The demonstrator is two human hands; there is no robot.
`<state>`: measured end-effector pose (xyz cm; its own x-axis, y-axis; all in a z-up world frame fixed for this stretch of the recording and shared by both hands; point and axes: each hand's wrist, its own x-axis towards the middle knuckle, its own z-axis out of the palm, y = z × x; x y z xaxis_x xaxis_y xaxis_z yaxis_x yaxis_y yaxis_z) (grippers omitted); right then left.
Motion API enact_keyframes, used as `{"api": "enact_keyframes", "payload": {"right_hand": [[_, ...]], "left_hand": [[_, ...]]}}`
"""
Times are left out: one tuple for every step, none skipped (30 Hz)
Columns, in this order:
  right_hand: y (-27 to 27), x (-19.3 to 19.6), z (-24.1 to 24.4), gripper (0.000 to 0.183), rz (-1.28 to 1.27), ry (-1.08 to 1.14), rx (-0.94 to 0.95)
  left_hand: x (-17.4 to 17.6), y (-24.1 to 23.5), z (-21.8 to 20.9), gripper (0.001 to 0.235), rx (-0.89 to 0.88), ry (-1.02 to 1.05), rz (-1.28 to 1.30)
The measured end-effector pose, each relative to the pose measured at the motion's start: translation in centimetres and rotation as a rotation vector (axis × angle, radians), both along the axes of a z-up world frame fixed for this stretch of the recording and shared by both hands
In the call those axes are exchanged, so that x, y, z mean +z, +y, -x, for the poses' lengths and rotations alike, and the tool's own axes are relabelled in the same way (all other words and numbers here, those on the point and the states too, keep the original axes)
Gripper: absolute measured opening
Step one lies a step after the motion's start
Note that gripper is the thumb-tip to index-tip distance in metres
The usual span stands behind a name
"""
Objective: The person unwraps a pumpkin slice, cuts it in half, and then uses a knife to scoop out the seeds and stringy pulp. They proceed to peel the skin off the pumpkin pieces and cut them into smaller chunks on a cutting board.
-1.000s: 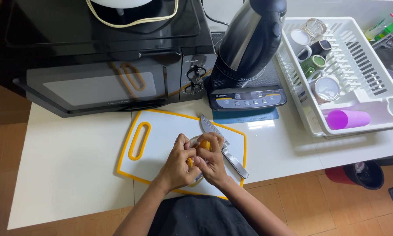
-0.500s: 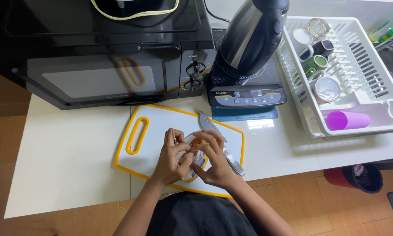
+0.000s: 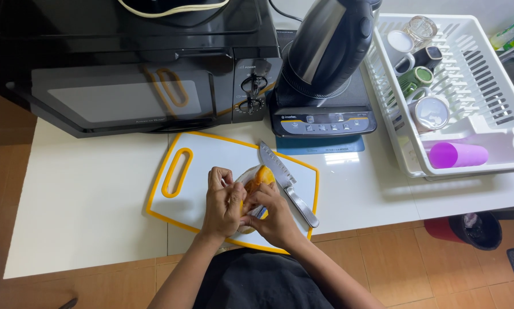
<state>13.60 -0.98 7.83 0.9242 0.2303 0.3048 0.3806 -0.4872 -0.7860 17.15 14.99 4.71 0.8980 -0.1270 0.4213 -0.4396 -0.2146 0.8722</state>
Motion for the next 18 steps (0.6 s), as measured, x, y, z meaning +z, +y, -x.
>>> {"api": "enact_keyframes", "payload": {"right_hand": [[-0.2,-2.8,0.6,0.034,-0.001,0.001,0.001],[-0.3,-5.5,1.2,0.021,-0.186,0.033,0.112],[-0.4,-8.2,1.7,0.024,-0.370,0.066,0.225],[0.4,-7.3,2.3,0.024,-0.370,0.066,0.228],[1.2,-6.5,3.1,0.024,-0.303,-0.010,0.207],[2.0,-5.7,3.9,0.025,-0.235,-0.086,0.186],[1.6,-4.9,3.1,0.025,-0.233,-0.090,0.184],[1.2,-4.1,2.4,0.028,-0.238,-0.043,0.079],[0.8,-3.3,2.2,0.039,-0.246,0.015,-0.028],[0.6,-1.8,1.8,0.039,-0.245,0.021,-0.033],[0.3,-0.2,1.1,0.038,-0.125,-0.077,0.008],[0.0,1.3,0.4,0.042,-0.004,-0.173,0.050],[-0.4,1.5,0.0,0.042,-0.002,-0.172,0.048],[-0.7,1.6,-0.4,0.042,0.055,-0.114,0.090],[-1.0,1.7,-0.8,0.043,0.109,-0.057,0.136],[-1.2,1.3,-0.7,0.043,0.108,-0.056,0.137],[-1.3,0.9,-0.7,0.041,0.124,-0.058,0.134],[-1.5,0.5,-0.7,0.039,0.140,-0.059,0.130]], "left_hand": [[-0.4,-0.1,0.0,0.046,0.001,0.001,-0.001],[-0.8,-0.3,0.0,0.041,0.015,0.150,0.101],[-1.1,-0.4,-0.1,0.037,0.030,0.298,0.204],[-1.9,-0.4,-0.3,0.037,0.033,0.298,0.204],[-2.8,-0.6,-0.4,0.039,0.051,0.196,0.162],[-3.7,-0.7,-0.5,0.041,0.069,0.094,0.119],[-3.5,-0.9,-0.7,0.041,0.066,0.091,0.121],[-3.3,-1.2,-0.8,0.038,0.090,0.056,0.106],[-3.3,-1.4,-0.4,0.036,0.114,0.031,0.090],[-2.9,-1.4,0.0,0.036,0.110,0.038,0.091],[-2.5,-1.4,-0.1,0.034,0.109,0.036,0.101],[-2.1,-1.4,-0.2,0.032,0.109,0.034,0.111],[-2.1,-1.3,-0.3,0.032,0.107,0.036,0.112],[-2.0,-1.1,-0.3,0.030,0.128,0.030,0.053],[-2.0,-0.8,-0.4,0.027,0.153,0.024,-0.008],[-1.5,-0.6,-0.1,0.027,0.155,0.025,-0.009],[-0.9,-0.5,0.1,0.023,0.148,0.005,-0.046],[-0.3,-0.3,0.3,0.018,0.141,-0.015,-0.082]]}}
